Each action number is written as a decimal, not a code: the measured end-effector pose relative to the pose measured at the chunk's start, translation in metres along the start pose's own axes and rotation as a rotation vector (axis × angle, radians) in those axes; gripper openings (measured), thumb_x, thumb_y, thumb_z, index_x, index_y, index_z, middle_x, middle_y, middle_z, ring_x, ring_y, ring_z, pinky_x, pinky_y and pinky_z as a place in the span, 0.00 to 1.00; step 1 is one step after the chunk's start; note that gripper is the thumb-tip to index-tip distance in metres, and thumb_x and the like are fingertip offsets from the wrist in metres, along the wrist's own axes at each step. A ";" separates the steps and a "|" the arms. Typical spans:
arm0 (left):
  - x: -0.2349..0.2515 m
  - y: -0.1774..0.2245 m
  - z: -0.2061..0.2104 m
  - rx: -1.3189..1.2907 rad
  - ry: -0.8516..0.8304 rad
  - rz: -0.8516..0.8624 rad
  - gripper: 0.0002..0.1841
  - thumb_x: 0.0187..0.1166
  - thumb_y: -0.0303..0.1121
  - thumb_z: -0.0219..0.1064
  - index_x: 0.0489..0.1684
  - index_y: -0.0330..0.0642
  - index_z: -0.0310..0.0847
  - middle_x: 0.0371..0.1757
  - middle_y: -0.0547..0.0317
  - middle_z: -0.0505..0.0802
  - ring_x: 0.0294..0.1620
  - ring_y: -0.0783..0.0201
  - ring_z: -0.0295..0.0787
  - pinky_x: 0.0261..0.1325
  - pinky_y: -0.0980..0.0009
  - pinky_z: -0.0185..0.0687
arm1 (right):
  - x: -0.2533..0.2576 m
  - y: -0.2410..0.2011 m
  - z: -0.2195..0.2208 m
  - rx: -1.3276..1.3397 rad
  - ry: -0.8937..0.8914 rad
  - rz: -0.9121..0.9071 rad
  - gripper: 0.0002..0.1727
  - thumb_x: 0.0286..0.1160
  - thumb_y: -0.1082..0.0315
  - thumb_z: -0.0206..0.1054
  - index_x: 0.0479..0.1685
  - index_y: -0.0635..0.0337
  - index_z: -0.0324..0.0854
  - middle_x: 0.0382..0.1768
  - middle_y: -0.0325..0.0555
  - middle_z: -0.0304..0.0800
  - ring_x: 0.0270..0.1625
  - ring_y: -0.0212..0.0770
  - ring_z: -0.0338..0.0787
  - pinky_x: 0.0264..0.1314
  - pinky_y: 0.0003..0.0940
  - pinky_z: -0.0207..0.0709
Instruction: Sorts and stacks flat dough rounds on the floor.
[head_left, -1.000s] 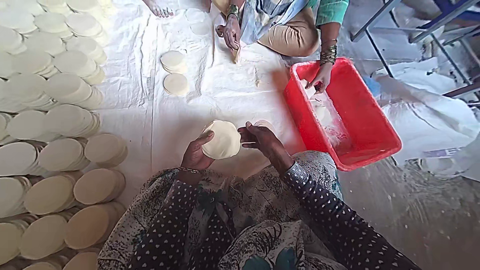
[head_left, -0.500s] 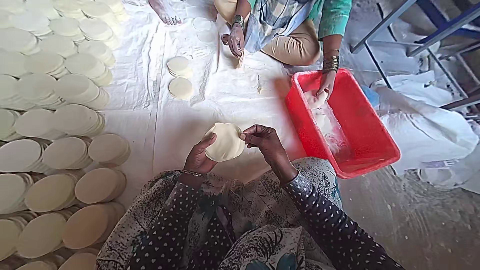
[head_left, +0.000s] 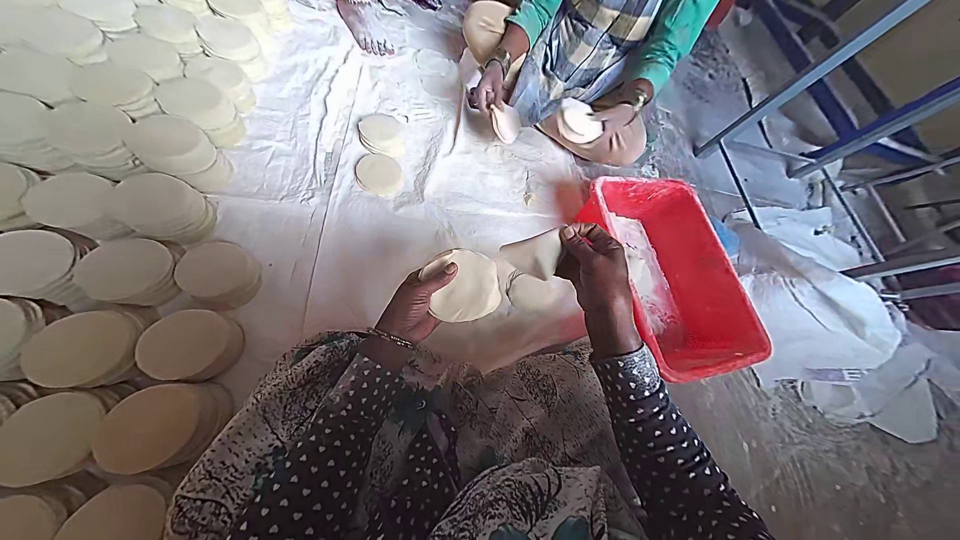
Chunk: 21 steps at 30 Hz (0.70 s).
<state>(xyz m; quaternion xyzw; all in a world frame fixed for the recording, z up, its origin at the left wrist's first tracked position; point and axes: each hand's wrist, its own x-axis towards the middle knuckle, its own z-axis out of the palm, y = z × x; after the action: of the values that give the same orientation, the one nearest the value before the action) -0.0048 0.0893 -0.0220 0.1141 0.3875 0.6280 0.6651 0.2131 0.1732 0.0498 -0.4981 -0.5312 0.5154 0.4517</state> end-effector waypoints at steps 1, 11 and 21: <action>0.001 -0.001 0.001 0.064 0.016 0.015 0.12 0.86 0.30 0.64 0.62 0.42 0.83 0.49 0.54 0.94 0.46 0.62 0.95 0.51 0.64 0.93 | 0.005 0.002 -0.002 -0.013 0.021 -0.029 0.02 0.88 0.67 0.63 0.46 0.54 0.78 0.30 0.36 0.88 0.24 0.28 0.86 0.31 0.26 0.86; 0.006 -0.016 -0.003 0.005 0.033 0.020 0.24 0.94 0.53 0.44 0.66 0.49 0.80 0.54 0.58 0.93 0.56 0.63 0.92 0.59 0.62 0.89 | -0.021 -0.019 0.051 0.001 -0.368 -0.020 0.08 0.85 0.74 0.61 0.56 0.58 0.81 0.27 0.42 0.90 0.21 0.28 0.85 0.23 0.21 0.80; 0.006 -0.007 -0.002 0.014 0.131 -0.046 0.13 0.85 0.29 0.64 0.64 0.40 0.79 0.52 0.49 0.93 0.49 0.57 0.94 0.53 0.58 0.93 | -0.010 0.023 0.036 -0.520 -0.236 -0.075 0.11 0.87 0.67 0.64 0.60 0.60 0.82 0.47 0.50 0.93 0.31 0.43 0.90 0.32 0.38 0.85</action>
<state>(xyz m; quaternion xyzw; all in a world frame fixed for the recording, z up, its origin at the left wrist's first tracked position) -0.0016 0.0926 -0.0304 0.0686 0.4370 0.6161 0.6517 0.1792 0.1592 0.0252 -0.5138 -0.7126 0.3991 0.2625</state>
